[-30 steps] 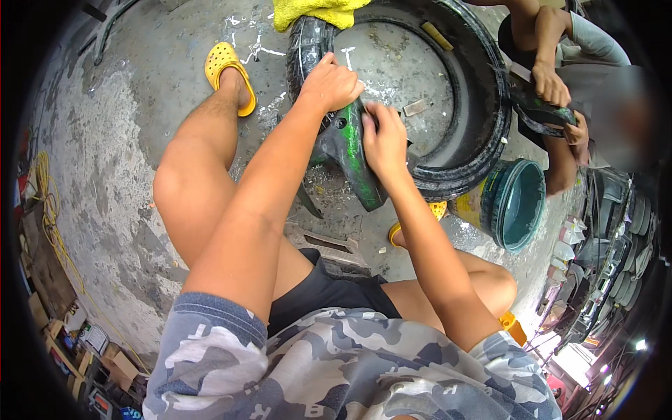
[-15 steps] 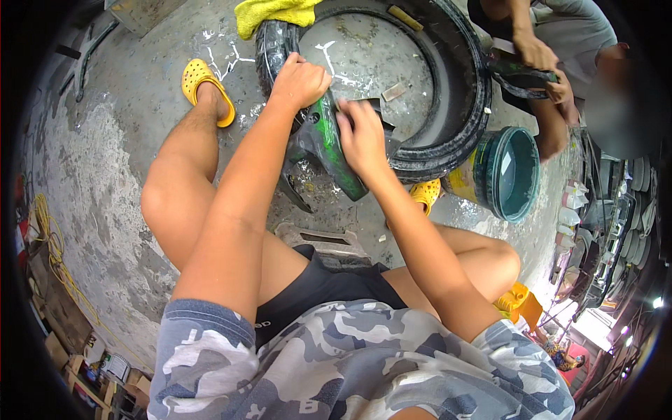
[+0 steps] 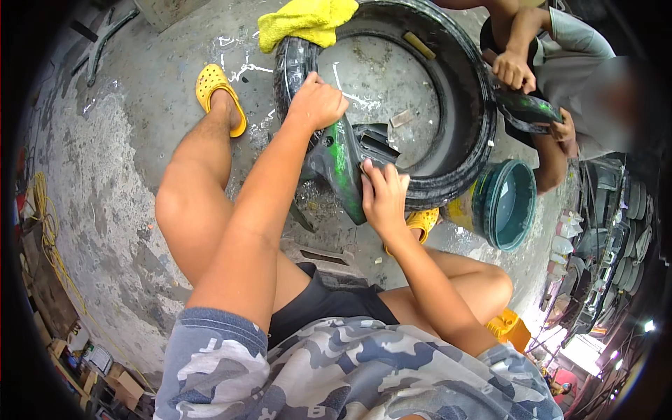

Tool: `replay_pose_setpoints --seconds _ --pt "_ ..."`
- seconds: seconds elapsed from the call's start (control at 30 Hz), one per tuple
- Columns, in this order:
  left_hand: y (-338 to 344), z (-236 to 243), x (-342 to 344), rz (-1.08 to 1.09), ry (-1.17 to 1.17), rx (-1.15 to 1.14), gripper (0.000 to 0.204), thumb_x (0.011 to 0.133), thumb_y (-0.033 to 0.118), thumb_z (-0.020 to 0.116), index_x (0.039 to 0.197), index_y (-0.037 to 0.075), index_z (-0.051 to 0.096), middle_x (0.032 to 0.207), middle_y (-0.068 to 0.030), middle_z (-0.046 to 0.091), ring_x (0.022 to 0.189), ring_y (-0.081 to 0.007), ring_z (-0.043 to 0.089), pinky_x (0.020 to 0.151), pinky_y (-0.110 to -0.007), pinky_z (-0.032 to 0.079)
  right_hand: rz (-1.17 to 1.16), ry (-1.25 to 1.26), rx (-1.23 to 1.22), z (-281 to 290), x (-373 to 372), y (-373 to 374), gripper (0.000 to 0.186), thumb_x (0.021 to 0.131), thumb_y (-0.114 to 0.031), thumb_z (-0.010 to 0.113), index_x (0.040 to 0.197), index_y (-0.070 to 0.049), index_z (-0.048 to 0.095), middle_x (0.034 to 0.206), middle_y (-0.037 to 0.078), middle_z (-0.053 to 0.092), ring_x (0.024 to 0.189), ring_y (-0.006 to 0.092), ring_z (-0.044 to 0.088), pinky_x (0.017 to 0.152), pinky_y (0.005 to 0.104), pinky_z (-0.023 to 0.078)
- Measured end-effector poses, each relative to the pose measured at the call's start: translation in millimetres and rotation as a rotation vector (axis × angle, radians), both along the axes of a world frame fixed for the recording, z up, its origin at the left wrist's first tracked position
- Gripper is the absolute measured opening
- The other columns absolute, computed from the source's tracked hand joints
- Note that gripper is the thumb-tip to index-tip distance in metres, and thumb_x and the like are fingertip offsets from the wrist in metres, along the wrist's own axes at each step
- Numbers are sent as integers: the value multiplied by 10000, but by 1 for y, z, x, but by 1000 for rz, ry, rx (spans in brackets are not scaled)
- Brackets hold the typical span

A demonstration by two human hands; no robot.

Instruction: The recorder is wet-sanding a motorcycle body part using sandpaper and water from a bucket.

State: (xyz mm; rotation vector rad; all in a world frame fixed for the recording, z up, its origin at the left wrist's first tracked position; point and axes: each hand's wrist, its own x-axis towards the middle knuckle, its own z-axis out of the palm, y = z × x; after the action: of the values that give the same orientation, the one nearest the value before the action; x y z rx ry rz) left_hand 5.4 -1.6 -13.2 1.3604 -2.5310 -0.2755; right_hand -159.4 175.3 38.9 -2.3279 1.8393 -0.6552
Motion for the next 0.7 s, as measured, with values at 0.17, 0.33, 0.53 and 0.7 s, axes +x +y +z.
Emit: replay_pose_setpoints --seconds 0.17,0.33,0.53,0.7 --pt "-8 1 -12 -14 43 -43 410 888 292 430 683 39 679 703 -165 666 726 -307 635 903 -381 350 -37 94 -21 0 14 -58 346 776 -25 615 1122 -47 606 836 146 500 819 315 517 717 441 351" --pt "-6 -2 -2 5 0 -4 415 882 291 435 649 45 674 692 -157 666 704 -305 634 897 -383 354 55 111 -6 -5 -1 -7 395 759 -24 617 1154 -33 596 852 157 500 810 328 511 700 438 349" --pt "-6 2 -12 -20 2 -19 411 880 301 431 679 83 715 733 -141 694 729 -283 654 877 -394 351 20 110 -65 -8 12 -70 336 770 -33 614 1105 -42 597 861 157 506 810 324 518 697 438 363" --pt "-4 -4 -1 24 30 -1 442 891 311 425 643 49 679 685 -171 667 716 -299 616 901 -379 361 104 108 -37 -4 -5 -5 350 776 7 639 1121 -47 623 814 126 486 785 303 500 696 403 360"
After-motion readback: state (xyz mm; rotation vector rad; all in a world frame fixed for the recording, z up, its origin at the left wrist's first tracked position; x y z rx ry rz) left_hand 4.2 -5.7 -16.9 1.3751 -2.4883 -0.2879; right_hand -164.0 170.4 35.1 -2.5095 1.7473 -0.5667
